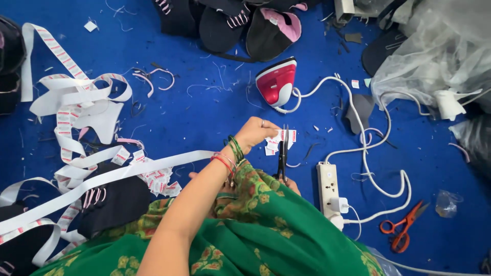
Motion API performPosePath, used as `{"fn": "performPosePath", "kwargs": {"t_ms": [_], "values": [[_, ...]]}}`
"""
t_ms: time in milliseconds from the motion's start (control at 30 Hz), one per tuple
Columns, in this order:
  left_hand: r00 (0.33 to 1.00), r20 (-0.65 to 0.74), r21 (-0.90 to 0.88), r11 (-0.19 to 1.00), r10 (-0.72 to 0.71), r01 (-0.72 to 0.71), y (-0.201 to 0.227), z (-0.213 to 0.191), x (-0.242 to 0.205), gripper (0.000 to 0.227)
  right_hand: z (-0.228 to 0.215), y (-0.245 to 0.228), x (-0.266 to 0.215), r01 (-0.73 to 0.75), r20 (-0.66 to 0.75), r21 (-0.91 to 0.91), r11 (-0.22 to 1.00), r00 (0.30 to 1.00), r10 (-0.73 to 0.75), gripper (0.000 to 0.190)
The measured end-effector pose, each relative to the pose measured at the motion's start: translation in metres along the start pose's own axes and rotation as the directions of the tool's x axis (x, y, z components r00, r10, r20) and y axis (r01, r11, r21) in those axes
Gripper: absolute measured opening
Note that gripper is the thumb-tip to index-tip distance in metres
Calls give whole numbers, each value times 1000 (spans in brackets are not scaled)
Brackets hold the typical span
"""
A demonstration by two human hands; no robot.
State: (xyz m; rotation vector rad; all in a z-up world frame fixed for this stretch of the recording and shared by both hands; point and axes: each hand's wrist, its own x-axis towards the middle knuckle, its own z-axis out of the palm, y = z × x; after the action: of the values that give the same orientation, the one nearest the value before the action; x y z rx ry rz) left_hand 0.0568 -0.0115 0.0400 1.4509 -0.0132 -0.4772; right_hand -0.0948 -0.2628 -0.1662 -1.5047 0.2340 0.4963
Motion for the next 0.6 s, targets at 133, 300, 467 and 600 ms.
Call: {"fn": "performPosePath", "kwargs": {"t_ms": [133, 300, 467, 600], "values": [[1000, 25, 27, 1000, 15, -16, -9, -3, 3, 23, 7, -24, -11, 90, 113, 43, 995, 989, -94, 17], [1000, 11, 30, 1000, 5, -5, -21, -3, -10, 26, 21, -37, -24, 99, 232, 435, 895, 948, -218, 8], [951, 234, 167, 972, -203, 166, -36, 18, -54, 28, 51, -135, -46, 152, -293, 223, 963, 952, -83, 22], [990, 76, 21, 993, -115, 114, -70, 6, -47, 31, 20, -127, -30, 281, -241, 105, 954, 938, -249, 26]]}}
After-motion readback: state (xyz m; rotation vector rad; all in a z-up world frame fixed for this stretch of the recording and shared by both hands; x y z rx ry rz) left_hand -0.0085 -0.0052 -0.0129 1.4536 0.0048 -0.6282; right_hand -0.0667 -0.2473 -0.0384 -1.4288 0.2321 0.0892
